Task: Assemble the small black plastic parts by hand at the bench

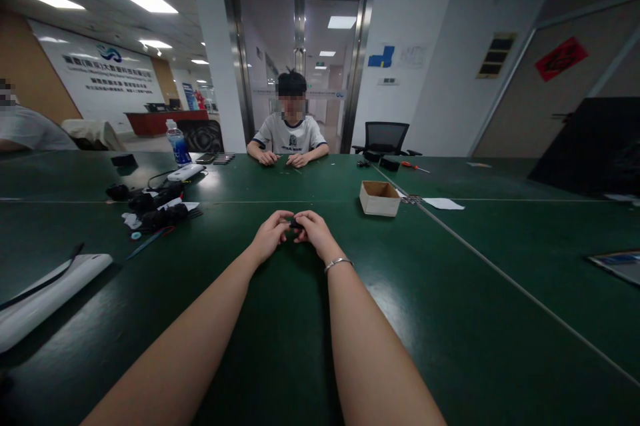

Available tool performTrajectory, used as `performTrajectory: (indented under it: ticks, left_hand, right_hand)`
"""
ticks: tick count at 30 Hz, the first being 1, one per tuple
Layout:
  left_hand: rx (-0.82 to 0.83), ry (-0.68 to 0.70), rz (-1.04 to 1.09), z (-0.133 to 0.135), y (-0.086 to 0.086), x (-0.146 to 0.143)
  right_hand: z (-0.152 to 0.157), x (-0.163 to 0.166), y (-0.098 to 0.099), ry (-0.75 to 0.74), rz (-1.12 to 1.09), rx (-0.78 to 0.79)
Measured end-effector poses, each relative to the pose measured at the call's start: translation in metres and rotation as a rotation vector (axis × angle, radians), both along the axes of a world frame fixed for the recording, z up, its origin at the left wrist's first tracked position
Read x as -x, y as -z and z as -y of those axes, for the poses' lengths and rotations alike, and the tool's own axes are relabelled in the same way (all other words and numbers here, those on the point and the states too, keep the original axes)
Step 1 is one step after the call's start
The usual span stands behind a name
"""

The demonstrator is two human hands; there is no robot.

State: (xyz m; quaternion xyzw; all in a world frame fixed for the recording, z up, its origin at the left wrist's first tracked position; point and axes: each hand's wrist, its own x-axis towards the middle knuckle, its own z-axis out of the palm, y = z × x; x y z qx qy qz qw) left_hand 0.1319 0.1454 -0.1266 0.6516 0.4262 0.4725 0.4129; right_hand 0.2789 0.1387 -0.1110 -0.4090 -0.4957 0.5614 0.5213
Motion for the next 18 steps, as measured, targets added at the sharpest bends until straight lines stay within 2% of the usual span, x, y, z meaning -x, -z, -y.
performTrajectory:
  ticks: [18]
  left_hand:
    - [-0.013, 0.021, 0.031, -0.0008, -0.0005, 0.0005]
  right_hand:
    - [-0.0021, -0.0013, 0.0016, -0.009, -0.014, 0.005]
